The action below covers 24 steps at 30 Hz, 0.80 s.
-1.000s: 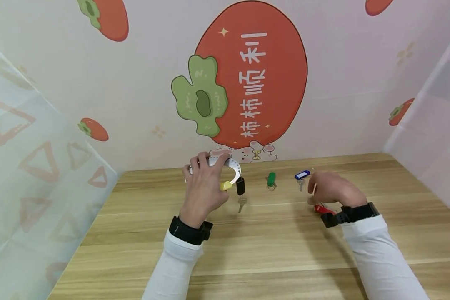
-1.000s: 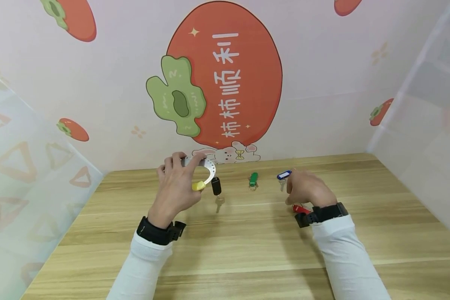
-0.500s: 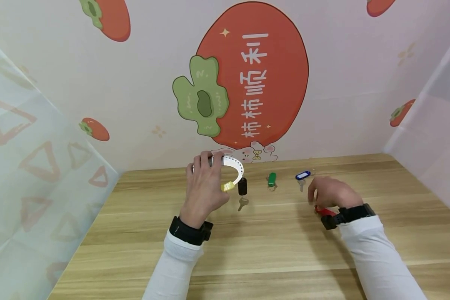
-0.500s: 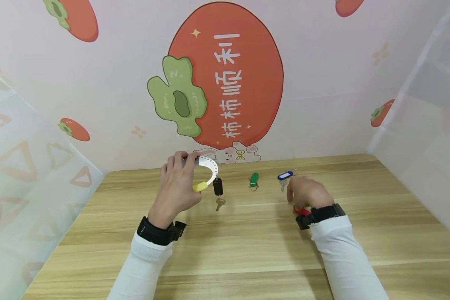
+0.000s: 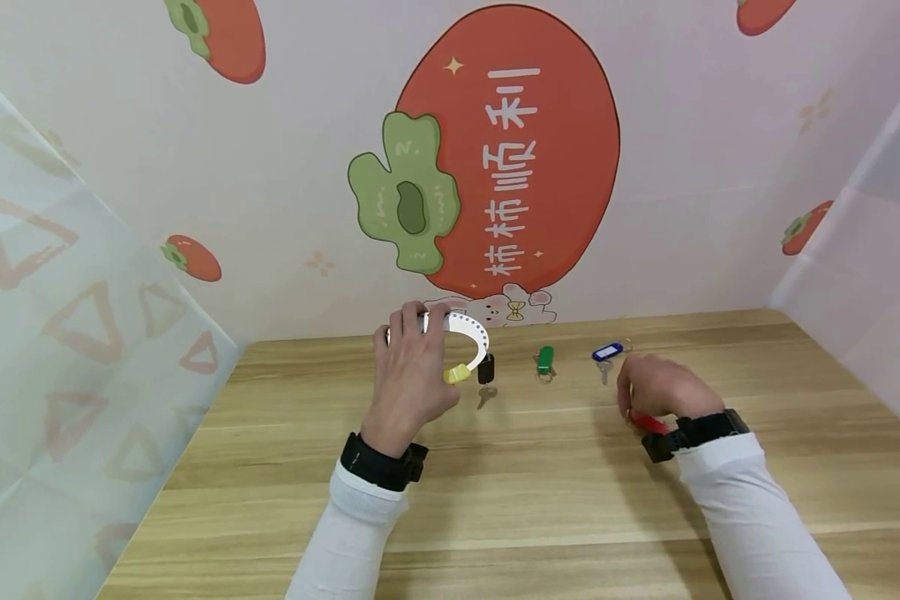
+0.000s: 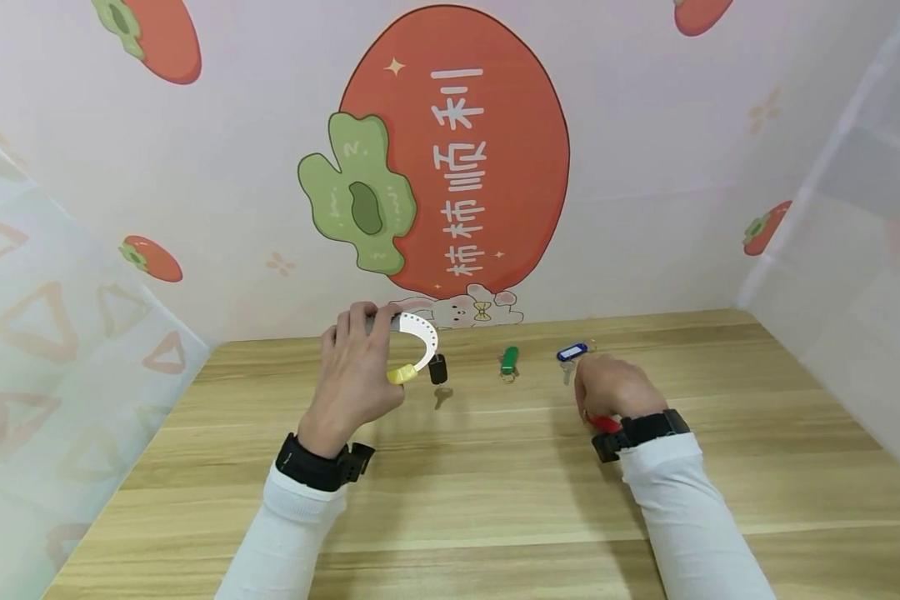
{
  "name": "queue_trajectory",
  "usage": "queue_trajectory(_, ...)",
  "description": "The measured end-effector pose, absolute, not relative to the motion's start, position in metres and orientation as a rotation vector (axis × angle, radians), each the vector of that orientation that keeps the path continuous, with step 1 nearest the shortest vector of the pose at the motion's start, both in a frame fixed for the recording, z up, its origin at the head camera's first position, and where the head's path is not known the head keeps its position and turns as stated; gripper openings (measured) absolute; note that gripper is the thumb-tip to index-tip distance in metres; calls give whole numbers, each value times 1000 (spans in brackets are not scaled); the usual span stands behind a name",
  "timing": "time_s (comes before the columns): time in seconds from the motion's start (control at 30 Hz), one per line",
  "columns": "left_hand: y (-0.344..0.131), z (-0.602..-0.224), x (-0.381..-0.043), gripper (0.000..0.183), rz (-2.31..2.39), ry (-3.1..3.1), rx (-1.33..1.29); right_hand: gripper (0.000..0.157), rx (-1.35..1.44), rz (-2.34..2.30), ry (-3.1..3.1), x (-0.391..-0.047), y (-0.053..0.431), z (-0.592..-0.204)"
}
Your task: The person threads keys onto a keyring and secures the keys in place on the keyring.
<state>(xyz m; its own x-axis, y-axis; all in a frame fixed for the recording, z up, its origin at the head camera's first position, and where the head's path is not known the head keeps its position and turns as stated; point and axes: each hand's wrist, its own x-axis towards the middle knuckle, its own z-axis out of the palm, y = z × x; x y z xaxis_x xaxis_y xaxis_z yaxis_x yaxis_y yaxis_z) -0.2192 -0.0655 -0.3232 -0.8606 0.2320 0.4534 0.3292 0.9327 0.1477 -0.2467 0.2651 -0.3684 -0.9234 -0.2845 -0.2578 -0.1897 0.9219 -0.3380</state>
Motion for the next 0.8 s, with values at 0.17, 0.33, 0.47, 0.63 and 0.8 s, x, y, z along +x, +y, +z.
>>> queue_trajectory(0.17,-66,-324,-219,86,-300,-2649,-403,22,-407,-482,2800,-247,266,-365)
queue_trajectory(0.33,-66,-323,-219,87,-319,-2654,-391,18,-510,-559,2842,-248,265,-361)
queue_trajectory(0.47,-66,-322,-218,89,-344,-2667,-376,16,-583,-658,2864,-249,264,-358)
queue_trajectory(0.63,-66,-321,-218,89,-353,-2676,-372,14,-621,-757,2910,-250,262,-355)
queue_trajectory(0.8,-65,-322,-218,88,-350,-2688,-363,14,-627,-827,2963,-250,260,-353)
